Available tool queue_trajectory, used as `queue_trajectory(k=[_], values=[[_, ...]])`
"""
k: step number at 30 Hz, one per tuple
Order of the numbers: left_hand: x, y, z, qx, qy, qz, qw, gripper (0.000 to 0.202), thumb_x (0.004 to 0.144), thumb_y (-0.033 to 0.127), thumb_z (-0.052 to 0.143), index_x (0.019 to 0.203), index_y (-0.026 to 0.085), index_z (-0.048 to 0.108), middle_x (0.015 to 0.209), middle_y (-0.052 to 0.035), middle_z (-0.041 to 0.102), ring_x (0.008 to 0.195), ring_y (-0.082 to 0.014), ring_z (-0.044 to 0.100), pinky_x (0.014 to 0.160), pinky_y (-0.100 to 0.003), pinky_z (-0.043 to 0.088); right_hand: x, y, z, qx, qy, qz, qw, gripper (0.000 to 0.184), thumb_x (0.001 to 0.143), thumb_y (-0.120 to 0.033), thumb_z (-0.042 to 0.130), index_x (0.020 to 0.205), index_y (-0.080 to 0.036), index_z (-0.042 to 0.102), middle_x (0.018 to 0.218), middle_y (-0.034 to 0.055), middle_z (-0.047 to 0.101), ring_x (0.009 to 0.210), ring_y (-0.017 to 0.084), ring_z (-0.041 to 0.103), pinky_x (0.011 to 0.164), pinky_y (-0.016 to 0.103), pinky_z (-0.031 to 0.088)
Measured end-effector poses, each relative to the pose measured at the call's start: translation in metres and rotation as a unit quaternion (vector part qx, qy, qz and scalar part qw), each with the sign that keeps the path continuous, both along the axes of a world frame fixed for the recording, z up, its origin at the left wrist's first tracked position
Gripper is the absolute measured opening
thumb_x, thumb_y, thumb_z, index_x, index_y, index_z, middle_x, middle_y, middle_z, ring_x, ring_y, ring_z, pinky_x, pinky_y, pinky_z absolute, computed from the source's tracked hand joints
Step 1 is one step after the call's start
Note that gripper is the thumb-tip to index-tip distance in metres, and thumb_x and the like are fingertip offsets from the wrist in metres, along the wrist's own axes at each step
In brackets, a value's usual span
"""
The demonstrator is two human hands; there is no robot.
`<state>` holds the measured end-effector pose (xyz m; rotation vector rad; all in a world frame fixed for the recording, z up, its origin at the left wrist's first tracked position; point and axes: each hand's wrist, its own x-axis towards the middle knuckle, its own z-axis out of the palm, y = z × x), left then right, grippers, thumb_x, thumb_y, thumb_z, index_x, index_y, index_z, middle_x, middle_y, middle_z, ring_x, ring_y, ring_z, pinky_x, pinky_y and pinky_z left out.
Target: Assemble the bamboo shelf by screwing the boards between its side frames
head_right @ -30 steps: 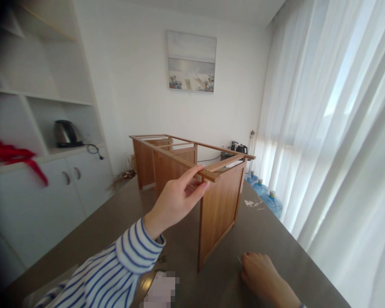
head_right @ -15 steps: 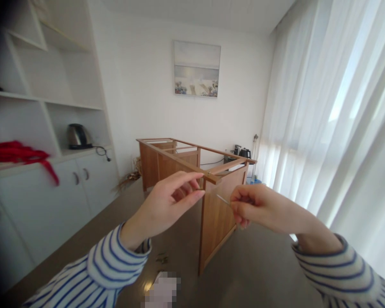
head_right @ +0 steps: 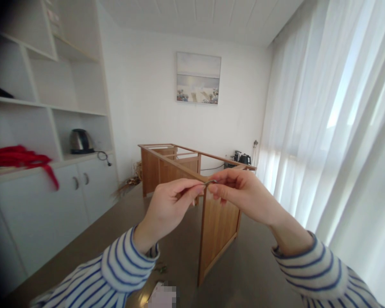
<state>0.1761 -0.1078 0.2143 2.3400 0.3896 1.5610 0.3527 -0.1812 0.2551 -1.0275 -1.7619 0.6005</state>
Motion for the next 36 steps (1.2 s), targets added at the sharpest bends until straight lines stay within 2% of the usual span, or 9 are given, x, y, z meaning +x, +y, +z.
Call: queue_trajectory(k=[3,7,11,14,17,21,29,36], values=[[0.008,-0.001,0.000,-0.043,-0.009,-0.017,0.999,0.020,0.090,0.030,0.053,0.098,0.022,0.070,0.080,0.0006,0.072,0.066,-0.0096,0.064,0.065,-0.020,0.051,-0.005,0.005,-0.008,0.068,-0.003,-0.051,0.996,0.024,0.082,-0.038,0.064,0.093,-0.017,0.069,0.073,0.0015,0.063,0.061,0.010,0.054,0.055,0.023,0.045],[0.014,0.001,0.003,-0.037,-0.007,-0.015,0.999,0.023,0.089,0.033,0.054,0.103,0.022,0.069,0.086,-0.0005,0.071,0.071,-0.0105,0.064,0.065,-0.021,0.050,-0.003,0.010,-0.010,0.087,0.009,-0.110,0.990,0.026,0.086,-0.042,0.058,0.087,-0.017,0.066,0.066,-0.0004,0.060,0.052,0.008,0.048,0.047,0.022,0.040],[0.014,0.015,0.009,0.017,0.011,0.044,0.999,0.022,0.085,0.033,0.060,0.100,0.021,0.070,0.104,-0.0043,0.067,0.096,-0.0161,0.061,0.088,-0.030,0.048,0.005,0.015,-0.004,0.093,0.043,-0.148,0.984,0.026,0.087,-0.042,0.056,0.088,-0.016,0.061,0.067,0.0010,0.063,0.051,0.009,0.054,0.046,0.022,0.044],[0.015,0.028,0.014,0.033,0.063,0.057,0.996,0.020,0.086,0.033,0.058,0.097,0.024,0.072,0.105,-0.0026,0.067,0.103,-0.0180,0.058,0.096,-0.035,0.043,0.007,0.020,-0.002,0.090,0.037,-0.157,0.983,0.025,0.085,-0.040,0.059,0.086,-0.015,0.061,0.064,0.0006,0.063,0.049,0.009,0.054,0.045,0.021,0.044],[0.016,0.037,0.018,0.019,0.103,0.031,0.994,0.022,0.088,0.036,0.054,0.091,0.026,0.074,0.101,-0.0006,0.068,0.097,-0.0170,0.061,0.093,-0.033,0.046,0.007,0.026,-0.001,0.098,0.017,-0.165,0.981,0.024,0.085,-0.039,0.059,0.084,-0.016,0.061,0.065,0.0002,0.063,0.050,0.008,0.053,0.046,0.020,0.044],[0.016,0.041,0.020,0.007,0.104,0.024,0.994,0.022,0.088,0.035,0.054,0.084,0.026,0.074,0.096,-0.0001,0.068,0.091,-0.0166,0.062,0.087,-0.032,0.048,0.006,0.033,-0.001,0.098,-0.009,-0.161,0.982,0.025,0.086,-0.041,0.057,0.085,-0.016,0.062,0.065,0.0005,0.062,0.055,0.010,0.056,0.048,0.020,0.044],[0.016,0.039,0.013,0.000,0.073,0.047,0.996,0.021,0.088,0.034,0.055,0.085,0.026,0.074,0.097,-0.0016,0.068,0.095,-0.0182,0.061,0.089,-0.034,0.046,0.001,0.038,0.006,0.104,-0.032,-0.156,0.982,0.024,0.086,-0.039,0.058,0.079,-0.016,0.061,0.065,-0.0002,0.063,0.051,0.008,0.053,0.048,0.020,0.042],[0.012,0.036,-0.001,0.023,0.068,0.036,0.997,0.022,0.090,0.033,0.052,0.097,0.026,0.072,0.108,-0.0024,0.066,0.102,-0.0183,0.058,0.094,-0.036,0.042,0.000,0.039,0.006,0.102,-0.053,-0.150,0.982,0.025,0.086,-0.040,0.058,0.080,-0.017,0.061,0.067,0.0000,0.064,0.053,0.009,0.055,0.050,0.021,0.043]])
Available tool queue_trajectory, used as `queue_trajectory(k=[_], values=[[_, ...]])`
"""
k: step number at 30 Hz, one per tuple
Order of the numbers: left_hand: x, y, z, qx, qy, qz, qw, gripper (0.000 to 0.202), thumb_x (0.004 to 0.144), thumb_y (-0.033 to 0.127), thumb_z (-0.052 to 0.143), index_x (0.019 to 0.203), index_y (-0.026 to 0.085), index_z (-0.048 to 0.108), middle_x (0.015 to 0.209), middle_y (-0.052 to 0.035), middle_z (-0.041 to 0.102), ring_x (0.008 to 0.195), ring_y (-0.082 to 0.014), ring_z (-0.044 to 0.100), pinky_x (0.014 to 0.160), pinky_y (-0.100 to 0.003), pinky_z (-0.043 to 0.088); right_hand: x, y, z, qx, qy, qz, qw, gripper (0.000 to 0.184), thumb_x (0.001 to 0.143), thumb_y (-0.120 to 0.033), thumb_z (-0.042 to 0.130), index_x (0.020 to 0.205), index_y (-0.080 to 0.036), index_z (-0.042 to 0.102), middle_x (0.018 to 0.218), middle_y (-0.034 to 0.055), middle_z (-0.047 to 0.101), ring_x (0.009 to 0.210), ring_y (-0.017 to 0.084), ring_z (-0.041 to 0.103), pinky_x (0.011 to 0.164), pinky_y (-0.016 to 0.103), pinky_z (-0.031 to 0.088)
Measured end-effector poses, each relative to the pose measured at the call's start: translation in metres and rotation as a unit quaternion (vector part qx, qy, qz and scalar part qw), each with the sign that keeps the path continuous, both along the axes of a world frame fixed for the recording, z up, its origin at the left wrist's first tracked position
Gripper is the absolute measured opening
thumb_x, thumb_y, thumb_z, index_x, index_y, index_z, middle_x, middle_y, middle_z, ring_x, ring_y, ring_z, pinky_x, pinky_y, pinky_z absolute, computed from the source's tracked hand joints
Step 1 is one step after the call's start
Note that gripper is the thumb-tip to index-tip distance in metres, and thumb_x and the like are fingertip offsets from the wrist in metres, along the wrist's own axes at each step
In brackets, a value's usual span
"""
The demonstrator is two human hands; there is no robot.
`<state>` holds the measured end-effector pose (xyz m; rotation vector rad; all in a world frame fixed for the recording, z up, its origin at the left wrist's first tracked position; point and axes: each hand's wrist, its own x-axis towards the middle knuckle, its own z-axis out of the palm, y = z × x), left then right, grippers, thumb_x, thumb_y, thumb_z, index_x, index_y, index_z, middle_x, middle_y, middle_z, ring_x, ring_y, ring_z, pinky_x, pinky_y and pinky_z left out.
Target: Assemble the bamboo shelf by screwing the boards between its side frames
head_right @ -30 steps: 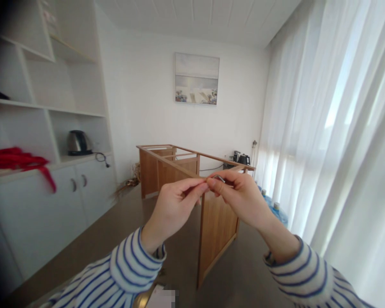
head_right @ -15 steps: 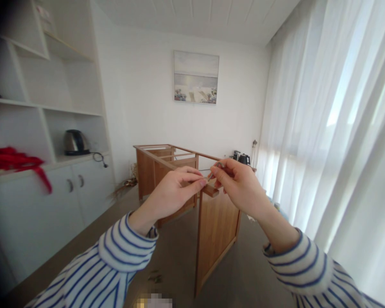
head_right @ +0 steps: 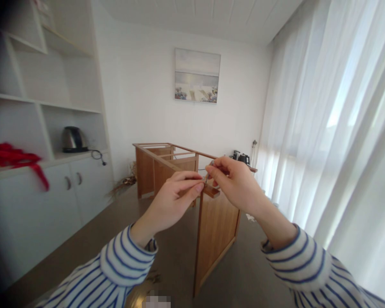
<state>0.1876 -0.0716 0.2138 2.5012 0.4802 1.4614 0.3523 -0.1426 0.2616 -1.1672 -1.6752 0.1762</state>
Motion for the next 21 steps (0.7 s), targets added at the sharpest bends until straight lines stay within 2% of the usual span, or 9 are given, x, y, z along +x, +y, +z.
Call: queue_trajectory(k=[4,7,14,21], values=[[-0.003,-0.002,-0.007,0.047,0.005,0.014,0.999,0.028,0.084,0.036,0.061,0.109,0.024,0.067,0.116,-0.0050,0.065,0.108,-0.0215,0.055,0.096,-0.041,0.039,-0.003,0.000,0.001,-0.016,-0.003,-0.003,1.000,0.027,0.086,-0.042,0.057,0.080,-0.016,0.060,0.068,0.0009,0.064,0.055,0.010,0.057,0.051,0.022,0.044],[-0.003,-0.001,-0.011,0.067,-0.001,0.029,0.997,0.029,0.083,0.036,0.064,0.109,0.024,0.066,0.115,-0.0047,0.066,0.106,-0.0216,0.055,0.093,-0.041,0.040,-0.004,0.000,0.002,-0.022,-0.010,-0.006,1.000,0.026,0.085,-0.042,0.057,0.081,-0.017,0.060,0.069,0.0012,0.065,0.056,0.011,0.057,0.052,0.022,0.045],[0.002,-0.002,-0.017,0.058,-0.028,0.044,0.997,0.026,0.084,0.036,0.062,0.106,0.024,0.067,0.111,-0.0044,0.067,0.104,-0.0216,0.056,0.090,-0.040,0.041,-0.004,-0.001,0.003,-0.038,-0.039,-0.026,0.998,0.026,0.084,-0.043,0.058,0.079,-0.018,0.061,0.070,0.0015,0.066,0.058,0.012,0.058,0.054,0.023,0.045],[0.004,-0.006,-0.018,0.055,-0.041,0.056,0.996,0.026,0.084,0.036,0.062,0.106,0.024,0.067,0.112,-0.0044,0.067,0.107,-0.0221,0.055,0.090,-0.041,0.041,-0.005,0.003,0.002,-0.041,0.001,-0.008,0.999,0.027,0.081,-0.044,0.062,0.075,-0.018,0.057,0.064,-0.0002,0.063,0.055,0.012,0.057,0.050,0.022,0.043]])
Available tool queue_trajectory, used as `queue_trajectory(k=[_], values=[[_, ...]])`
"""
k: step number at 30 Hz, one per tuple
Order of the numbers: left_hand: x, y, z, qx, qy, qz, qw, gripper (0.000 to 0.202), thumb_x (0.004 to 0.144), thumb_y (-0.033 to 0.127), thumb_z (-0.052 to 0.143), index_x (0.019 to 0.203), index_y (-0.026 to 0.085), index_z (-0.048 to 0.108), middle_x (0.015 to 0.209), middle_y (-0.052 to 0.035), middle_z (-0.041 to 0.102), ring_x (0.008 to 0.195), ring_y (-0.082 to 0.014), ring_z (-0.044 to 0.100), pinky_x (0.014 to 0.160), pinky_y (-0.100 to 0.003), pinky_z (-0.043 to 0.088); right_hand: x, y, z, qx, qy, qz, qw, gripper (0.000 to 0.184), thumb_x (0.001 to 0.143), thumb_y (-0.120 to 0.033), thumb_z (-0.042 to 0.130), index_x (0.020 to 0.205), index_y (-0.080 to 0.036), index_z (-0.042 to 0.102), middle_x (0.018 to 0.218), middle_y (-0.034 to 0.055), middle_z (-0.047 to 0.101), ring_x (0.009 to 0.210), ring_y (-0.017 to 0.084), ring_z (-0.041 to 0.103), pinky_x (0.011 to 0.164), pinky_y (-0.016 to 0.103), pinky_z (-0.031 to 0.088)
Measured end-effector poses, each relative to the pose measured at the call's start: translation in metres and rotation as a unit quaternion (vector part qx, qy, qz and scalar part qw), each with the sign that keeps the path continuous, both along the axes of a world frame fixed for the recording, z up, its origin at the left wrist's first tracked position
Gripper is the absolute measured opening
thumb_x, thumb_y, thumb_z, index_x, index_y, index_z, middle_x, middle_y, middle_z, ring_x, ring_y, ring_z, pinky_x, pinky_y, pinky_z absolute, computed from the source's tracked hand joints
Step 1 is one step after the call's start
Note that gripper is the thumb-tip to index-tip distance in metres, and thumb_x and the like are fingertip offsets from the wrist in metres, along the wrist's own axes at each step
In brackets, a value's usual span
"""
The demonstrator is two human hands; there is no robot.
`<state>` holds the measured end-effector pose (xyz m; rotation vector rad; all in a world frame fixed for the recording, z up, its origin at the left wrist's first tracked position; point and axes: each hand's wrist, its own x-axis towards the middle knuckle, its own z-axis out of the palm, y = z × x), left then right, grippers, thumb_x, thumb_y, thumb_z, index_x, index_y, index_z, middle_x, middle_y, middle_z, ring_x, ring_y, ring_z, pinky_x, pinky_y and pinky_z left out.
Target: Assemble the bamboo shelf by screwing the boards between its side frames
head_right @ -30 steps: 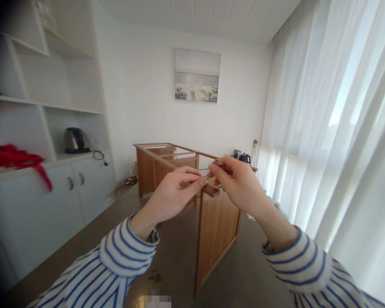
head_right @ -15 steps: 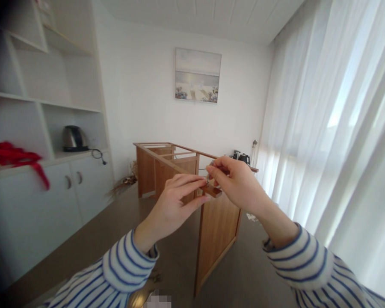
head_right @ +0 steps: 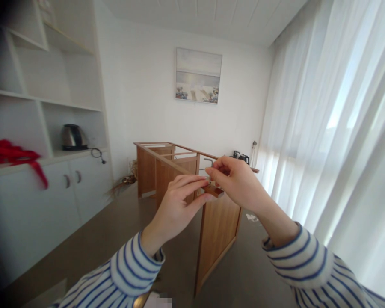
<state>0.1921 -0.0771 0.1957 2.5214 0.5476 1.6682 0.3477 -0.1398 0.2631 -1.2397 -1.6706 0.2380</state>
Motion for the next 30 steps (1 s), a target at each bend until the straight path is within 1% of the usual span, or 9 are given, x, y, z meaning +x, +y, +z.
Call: queue_trajectory(k=[6,9,12,17,20,23,26,30], values=[[-0.0003,-0.0003,0.0009,-0.003,-0.005,0.002,1.000,0.027,0.083,0.037,0.063,0.106,0.024,0.067,0.112,-0.0042,0.067,0.106,-0.0222,0.055,0.090,-0.040,0.041,-0.0048,0.0009,-0.0023,0.012,0.001,-0.027,1.000,0.028,0.080,-0.044,0.063,0.072,-0.019,0.055,0.060,-0.0018,0.060,0.052,0.011,0.055,0.047,0.022,0.040],[-0.0001,-0.0003,0.0017,-0.001,-0.009,-0.001,1.000,0.026,0.083,0.037,0.063,0.105,0.023,0.067,0.111,-0.0045,0.067,0.106,-0.0225,0.055,0.090,-0.040,0.042,-0.0064,0.0008,-0.0022,0.018,0.006,-0.029,0.999,0.028,0.079,-0.044,0.064,0.072,-0.018,0.055,0.060,-0.0015,0.060,0.053,0.012,0.056,0.047,0.022,0.041],[-0.0003,-0.0005,0.0026,0.000,-0.008,-0.002,1.000,0.025,0.083,0.036,0.063,0.104,0.023,0.066,0.111,-0.0043,0.067,0.106,-0.0224,0.056,0.089,-0.040,0.042,-0.0067,0.0011,-0.0029,0.015,0.036,-0.008,0.999,0.028,0.078,-0.044,0.065,0.073,-0.018,0.056,0.064,-0.0004,0.063,0.055,0.012,0.057,0.049,0.023,0.044],[-0.0011,-0.0007,0.0019,0.001,-0.003,-0.003,1.000,0.024,0.083,0.035,0.063,0.104,0.023,0.066,0.111,-0.0041,0.067,0.106,-0.0219,0.055,0.090,-0.040,0.041,-0.0033,0.0009,-0.0052,-0.019,0.086,0.040,0.995,0.027,0.078,-0.044,0.066,0.080,-0.017,0.062,0.074,0.0019,0.068,0.061,0.012,0.060,0.055,0.024,0.048],[-0.0015,0.0000,0.0011,0.001,-0.002,-0.004,1.000,0.024,0.083,0.035,0.063,0.105,0.023,0.066,0.111,-0.0038,0.067,0.106,-0.0216,0.055,0.090,-0.039,0.041,-0.0004,-0.0014,-0.0040,-0.039,0.073,0.060,0.995,0.027,0.080,-0.043,0.064,0.087,-0.017,0.067,0.078,0.0028,0.069,0.067,0.013,0.061,0.059,0.025,0.049],[-0.0023,0.0007,0.0006,0.003,-0.004,-0.006,1.000,0.025,0.083,0.034,0.063,0.106,0.024,0.066,0.112,-0.0039,0.067,0.107,-0.0217,0.055,0.091,-0.040,0.041,0.0010,-0.0042,-0.0009,-0.056,0.044,0.066,0.995,0.026,0.082,-0.040,0.062,0.092,-0.018,0.069,0.082,0.0034,0.070,0.072,0.015,0.062,0.064,0.027,0.049],[-0.0027,0.0008,0.0001,0.002,-0.004,-0.006,1.000,0.025,0.083,0.034,0.063,0.106,0.024,0.066,0.113,-0.0039,0.067,0.108,-0.0221,0.055,0.091,-0.040,0.041,0.0010,-0.0052,0.0014,-0.062,0.027,0.066,0.996,0.025,0.082,-0.040,0.061,0.087,-0.017,0.070,0.083,0.0040,0.070,0.074,0.016,0.062,0.066,0.028,0.049],[-0.0017,0.0001,-0.0003,0.003,-0.007,-0.006,1.000,0.025,0.083,0.034,0.063,0.106,0.023,0.066,0.112,-0.0035,0.067,0.108,-0.0216,0.055,0.091,-0.039,0.041,0.0020,-0.0023,0.0003,-0.047,0.016,0.062,0.997,0.028,0.082,-0.042,0.062,0.081,-0.016,0.069,0.079,0.0038,0.068,0.072,0.014,0.059,0.064,0.026,0.046]])
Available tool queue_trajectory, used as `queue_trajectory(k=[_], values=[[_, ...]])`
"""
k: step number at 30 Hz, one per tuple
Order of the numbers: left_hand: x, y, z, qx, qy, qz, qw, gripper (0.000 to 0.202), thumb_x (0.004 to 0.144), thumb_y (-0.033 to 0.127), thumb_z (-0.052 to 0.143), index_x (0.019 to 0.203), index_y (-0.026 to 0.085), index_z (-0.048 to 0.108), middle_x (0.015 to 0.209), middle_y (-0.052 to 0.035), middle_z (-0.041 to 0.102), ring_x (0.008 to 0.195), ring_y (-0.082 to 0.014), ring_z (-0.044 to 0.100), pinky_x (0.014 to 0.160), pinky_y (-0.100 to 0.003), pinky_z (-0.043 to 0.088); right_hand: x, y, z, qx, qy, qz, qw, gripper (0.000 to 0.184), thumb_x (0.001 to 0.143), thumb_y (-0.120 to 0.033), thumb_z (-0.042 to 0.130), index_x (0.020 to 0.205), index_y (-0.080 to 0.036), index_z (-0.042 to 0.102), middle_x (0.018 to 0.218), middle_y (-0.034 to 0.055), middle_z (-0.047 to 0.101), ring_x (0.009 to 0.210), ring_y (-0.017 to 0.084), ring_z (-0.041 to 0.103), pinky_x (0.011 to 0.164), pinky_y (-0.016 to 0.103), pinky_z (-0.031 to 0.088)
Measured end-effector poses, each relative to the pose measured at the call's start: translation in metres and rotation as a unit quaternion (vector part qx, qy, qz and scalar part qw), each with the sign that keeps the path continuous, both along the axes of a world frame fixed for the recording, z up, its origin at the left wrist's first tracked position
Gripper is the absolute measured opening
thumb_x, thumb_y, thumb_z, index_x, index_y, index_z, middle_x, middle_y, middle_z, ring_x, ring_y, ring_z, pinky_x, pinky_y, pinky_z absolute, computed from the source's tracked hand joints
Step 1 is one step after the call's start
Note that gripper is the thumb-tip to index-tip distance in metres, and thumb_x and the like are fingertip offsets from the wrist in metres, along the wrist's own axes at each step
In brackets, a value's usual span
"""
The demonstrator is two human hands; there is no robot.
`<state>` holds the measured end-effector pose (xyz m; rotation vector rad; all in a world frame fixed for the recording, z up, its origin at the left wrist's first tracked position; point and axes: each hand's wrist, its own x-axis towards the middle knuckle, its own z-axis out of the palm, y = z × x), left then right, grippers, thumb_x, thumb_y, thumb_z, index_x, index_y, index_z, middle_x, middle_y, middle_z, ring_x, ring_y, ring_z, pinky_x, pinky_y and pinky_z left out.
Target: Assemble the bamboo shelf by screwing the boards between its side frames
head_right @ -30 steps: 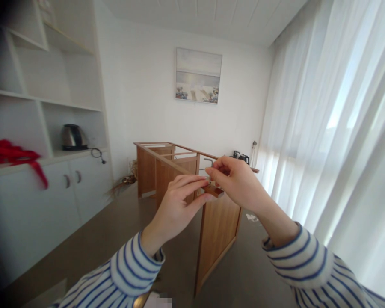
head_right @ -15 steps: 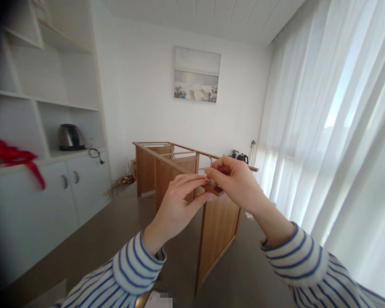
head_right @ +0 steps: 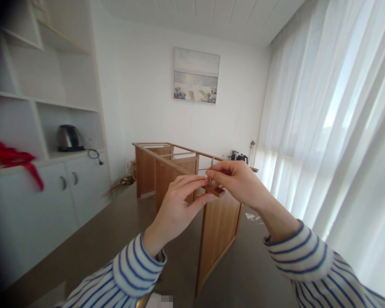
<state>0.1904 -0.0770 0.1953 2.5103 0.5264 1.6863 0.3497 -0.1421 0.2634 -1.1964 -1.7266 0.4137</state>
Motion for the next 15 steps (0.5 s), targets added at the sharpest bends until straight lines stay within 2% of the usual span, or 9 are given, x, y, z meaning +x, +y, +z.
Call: queue_trajectory(k=[6,12,15], values=[[0.0021,-0.0007,0.0000,0.001,-0.004,0.002,1.000,0.024,0.082,0.031,0.065,0.105,0.024,0.065,0.110,-0.0012,0.067,0.106,-0.0200,0.055,0.090,-0.038,0.041,0.0037,0.0067,-0.0065,0.031,0.013,-0.017,0.999,0.028,0.079,-0.044,0.066,0.074,-0.016,0.066,0.068,-0.0004,0.062,0.064,0.011,0.054,0.058,0.024,0.041],[0.0009,-0.0003,0.0016,-0.006,-0.004,-0.001,1.000,0.024,0.082,0.030,0.065,0.105,0.024,0.064,0.111,-0.0009,0.067,0.107,-0.0199,0.055,0.091,-0.038,0.040,0.0005,0.0059,-0.0084,0.008,0.021,-0.029,0.999,0.031,0.079,-0.047,0.065,0.075,-0.016,0.068,0.070,0.0009,0.065,0.064,0.012,0.055,0.059,0.025,0.043],[-0.0014,-0.0002,0.0022,-0.010,0.002,-0.003,1.000,0.024,0.082,0.029,0.065,0.106,0.024,0.064,0.112,-0.0008,0.066,0.107,-0.0199,0.055,0.092,-0.038,0.040,0.0004,0.0047,-0.0075,-0.011,0.003,-0.030,0.999,0.032,0.079,-0.048,0.065,0.084,-0.016,0.070,0.077,0.0032,0.068,0.069,0.014,0.060,0.063,0.027,0.046]])
